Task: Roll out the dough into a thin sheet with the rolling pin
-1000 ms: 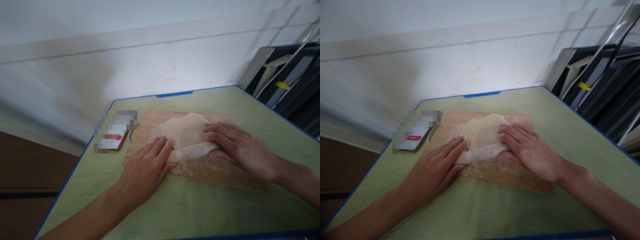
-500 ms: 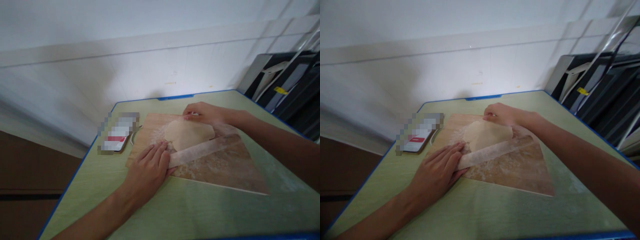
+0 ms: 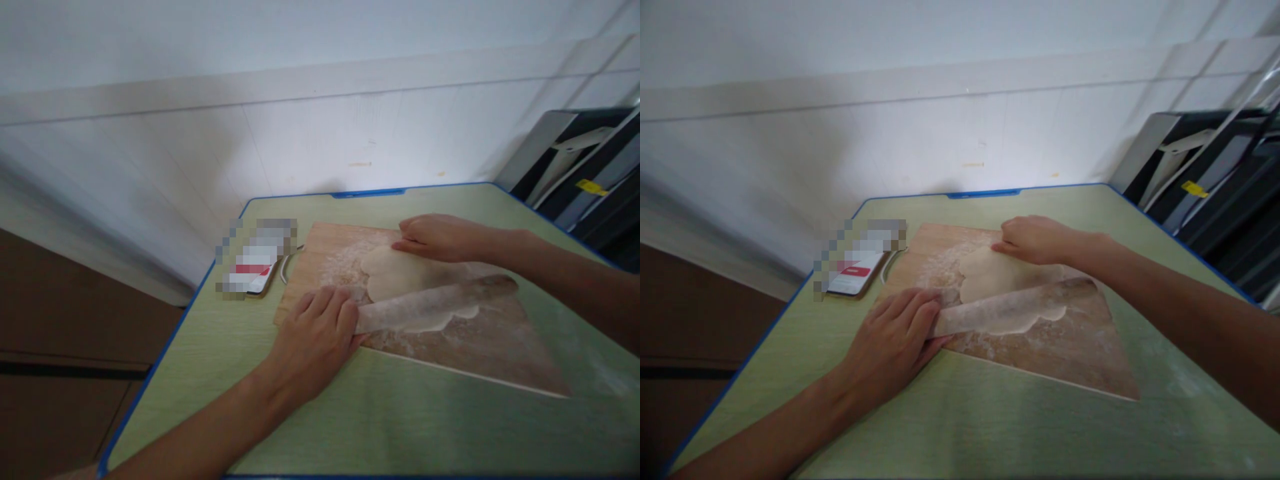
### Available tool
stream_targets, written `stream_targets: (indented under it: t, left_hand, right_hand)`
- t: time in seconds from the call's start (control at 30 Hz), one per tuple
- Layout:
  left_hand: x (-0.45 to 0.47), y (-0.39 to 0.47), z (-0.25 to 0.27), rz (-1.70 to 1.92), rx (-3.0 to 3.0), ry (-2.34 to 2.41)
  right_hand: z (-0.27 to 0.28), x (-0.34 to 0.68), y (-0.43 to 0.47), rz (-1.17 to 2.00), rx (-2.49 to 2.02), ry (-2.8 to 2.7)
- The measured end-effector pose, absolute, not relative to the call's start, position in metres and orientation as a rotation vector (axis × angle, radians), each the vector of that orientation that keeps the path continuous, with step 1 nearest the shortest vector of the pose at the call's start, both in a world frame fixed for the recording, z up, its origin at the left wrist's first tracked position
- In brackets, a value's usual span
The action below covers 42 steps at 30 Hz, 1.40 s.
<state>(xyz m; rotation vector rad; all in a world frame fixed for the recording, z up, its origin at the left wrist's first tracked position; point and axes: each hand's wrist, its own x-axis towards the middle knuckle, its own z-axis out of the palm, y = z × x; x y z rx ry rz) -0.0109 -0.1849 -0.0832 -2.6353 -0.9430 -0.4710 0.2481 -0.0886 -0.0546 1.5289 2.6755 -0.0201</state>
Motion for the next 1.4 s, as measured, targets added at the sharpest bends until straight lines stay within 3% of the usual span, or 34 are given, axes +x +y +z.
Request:
stream_targets:
  t: [0.4,0.87,1.4]
  left_hand:
    - [0.003,-0.196,-0.082,-0.422,-2.666,-1.052]
    - [0.019,-0.196,-0.058,-0.212,-3.075,-0.505]
    - [0.025,-0.185,-0.086,-0.658,-2.919,-0.364]
  right_hand:
    - [-0.047,0.272,-0.13,-0.055,1.548,2.952]
    - [-0.07,0.241,-0.097,0.053,1.487,2.961]
    - [-0.06,0.171,-0.043,-0.245,1.245,2.891]
